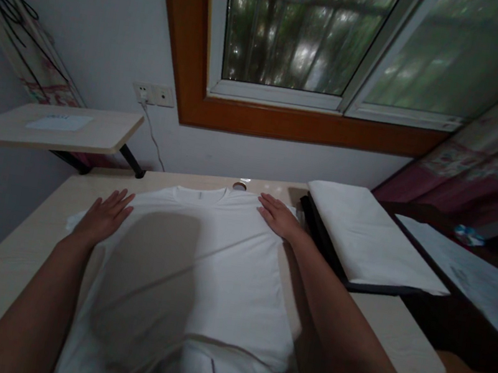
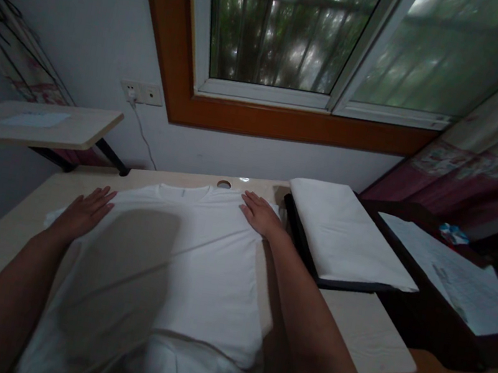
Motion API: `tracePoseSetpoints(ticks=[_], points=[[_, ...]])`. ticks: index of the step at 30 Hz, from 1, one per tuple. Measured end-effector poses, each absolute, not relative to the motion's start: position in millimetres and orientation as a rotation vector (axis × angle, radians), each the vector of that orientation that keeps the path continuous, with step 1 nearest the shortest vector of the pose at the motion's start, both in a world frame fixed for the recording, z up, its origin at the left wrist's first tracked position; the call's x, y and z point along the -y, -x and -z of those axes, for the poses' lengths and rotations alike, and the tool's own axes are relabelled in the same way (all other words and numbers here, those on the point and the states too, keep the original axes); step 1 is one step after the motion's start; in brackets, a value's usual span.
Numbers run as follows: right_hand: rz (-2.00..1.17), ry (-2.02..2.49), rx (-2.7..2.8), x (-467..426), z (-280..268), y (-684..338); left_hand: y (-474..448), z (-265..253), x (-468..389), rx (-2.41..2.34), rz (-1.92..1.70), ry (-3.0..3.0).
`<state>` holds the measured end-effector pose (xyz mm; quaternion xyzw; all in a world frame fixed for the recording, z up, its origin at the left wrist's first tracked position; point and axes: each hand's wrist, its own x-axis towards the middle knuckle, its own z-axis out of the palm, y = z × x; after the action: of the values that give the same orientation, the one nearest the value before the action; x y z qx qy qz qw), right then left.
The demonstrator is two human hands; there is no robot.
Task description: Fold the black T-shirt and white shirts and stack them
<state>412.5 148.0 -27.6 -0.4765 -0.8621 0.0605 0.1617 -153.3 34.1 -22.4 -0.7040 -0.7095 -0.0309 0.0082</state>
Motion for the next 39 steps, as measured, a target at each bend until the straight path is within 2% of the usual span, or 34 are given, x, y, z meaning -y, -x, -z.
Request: tracePoseSetpoints(ticks=[29,39], points=[[0.045,1.479,2.443,-146,28,-429,165,18,-35,2.310,-0.073,2.002],[0.108,1.489,2.465,-145,29,-426,150,7,-30,2.241,0.070,2.034]])
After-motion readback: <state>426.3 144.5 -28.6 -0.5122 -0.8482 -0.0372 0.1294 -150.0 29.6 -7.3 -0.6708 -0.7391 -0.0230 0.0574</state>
